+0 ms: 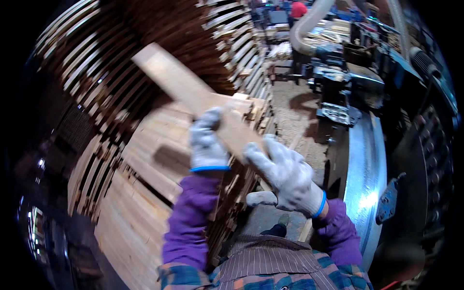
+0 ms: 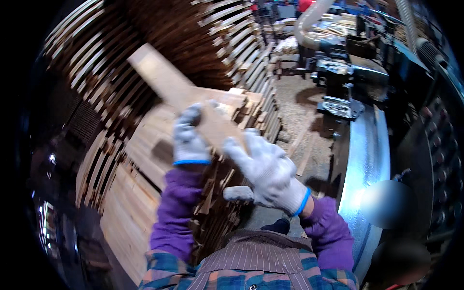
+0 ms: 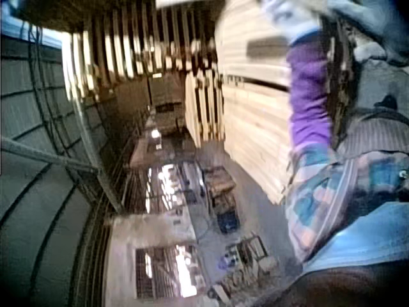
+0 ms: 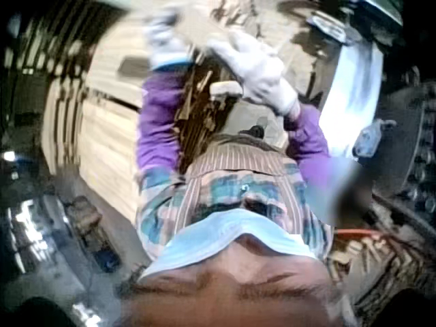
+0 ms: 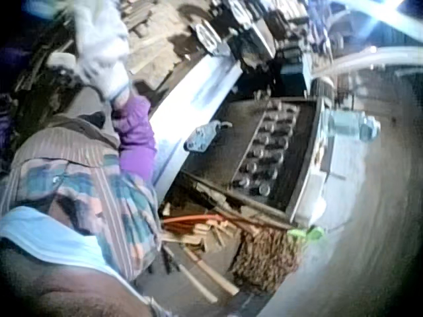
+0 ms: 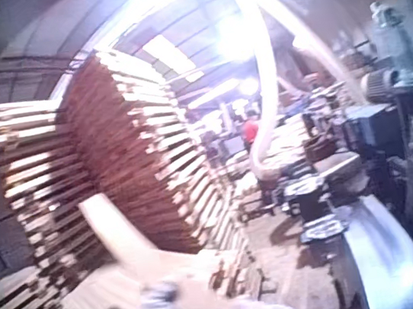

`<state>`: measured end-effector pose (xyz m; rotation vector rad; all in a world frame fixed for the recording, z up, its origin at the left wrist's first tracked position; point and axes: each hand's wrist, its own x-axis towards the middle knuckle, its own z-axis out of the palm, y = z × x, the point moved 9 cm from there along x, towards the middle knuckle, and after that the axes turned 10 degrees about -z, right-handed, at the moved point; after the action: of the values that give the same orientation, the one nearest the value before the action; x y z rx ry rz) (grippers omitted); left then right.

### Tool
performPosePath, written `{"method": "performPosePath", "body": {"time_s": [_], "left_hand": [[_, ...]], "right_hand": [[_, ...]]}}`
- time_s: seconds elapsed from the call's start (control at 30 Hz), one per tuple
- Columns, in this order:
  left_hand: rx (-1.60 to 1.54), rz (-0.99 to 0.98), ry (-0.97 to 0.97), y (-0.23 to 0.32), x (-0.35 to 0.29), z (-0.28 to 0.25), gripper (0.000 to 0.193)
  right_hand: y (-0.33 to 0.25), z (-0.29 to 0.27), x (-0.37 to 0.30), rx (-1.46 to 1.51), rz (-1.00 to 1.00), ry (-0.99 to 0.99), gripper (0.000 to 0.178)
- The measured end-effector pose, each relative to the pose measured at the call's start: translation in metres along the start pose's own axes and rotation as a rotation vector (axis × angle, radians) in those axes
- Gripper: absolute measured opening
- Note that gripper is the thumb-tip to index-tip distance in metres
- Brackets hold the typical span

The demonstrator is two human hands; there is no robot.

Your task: The person repeatedly picks up wooden planks from a stack and feeds them into a planer machine. They handle the planks one at a time, guiding them through the machine and then stacking the processed pieces onto a growing pile.

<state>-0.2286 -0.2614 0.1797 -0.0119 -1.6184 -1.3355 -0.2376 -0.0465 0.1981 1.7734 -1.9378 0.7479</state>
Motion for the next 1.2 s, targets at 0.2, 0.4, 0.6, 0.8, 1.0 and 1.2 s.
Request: {"method": "performPosePath", "body": {"time_s": [0.2, 0.4, 0.6, 0.8, 1.0, 1.2], "left_hand": [[-1.018, -0.910, -0.515, -0.120, -0.136, 0.245, 0.043], [-0.637, -1.093, -0.788, -0.149, -0.256, 0.323, 0.040], [-0.355, -1.479, -0.762, -0.127, -0.246, 0.311, 0.033], [-0.179, -0.918, -0.870, -0.145, -0.234, 0.321, 0.025], [0.521, -0.602, -0.646, -0.165, -0.221, 0.323, 0.016], [0.048, -1.081, -1.467, -0.077, -0.189, 0.306, 0.062]], "right_hand": [[0.055, -0.029, -0.177, -0.258, 0.571, 0.194, 0.070], [0.022, -0.032, -0.339, -0.356, 1.276, 0.025, 0.054], [0.166, 0.014, -0.356, -0.817, 1.050, -0.315, 0.040], [0.351, -0.004, -0.340, -0.956, 0.907, -0.263, 0.015], [0.161, -0.002, -0.252, 0.140, 0.813, 0.055, 0.067], [0.033, -0.021, -0.356, 0.265, 1.455, 0.239, 0.080]]}}
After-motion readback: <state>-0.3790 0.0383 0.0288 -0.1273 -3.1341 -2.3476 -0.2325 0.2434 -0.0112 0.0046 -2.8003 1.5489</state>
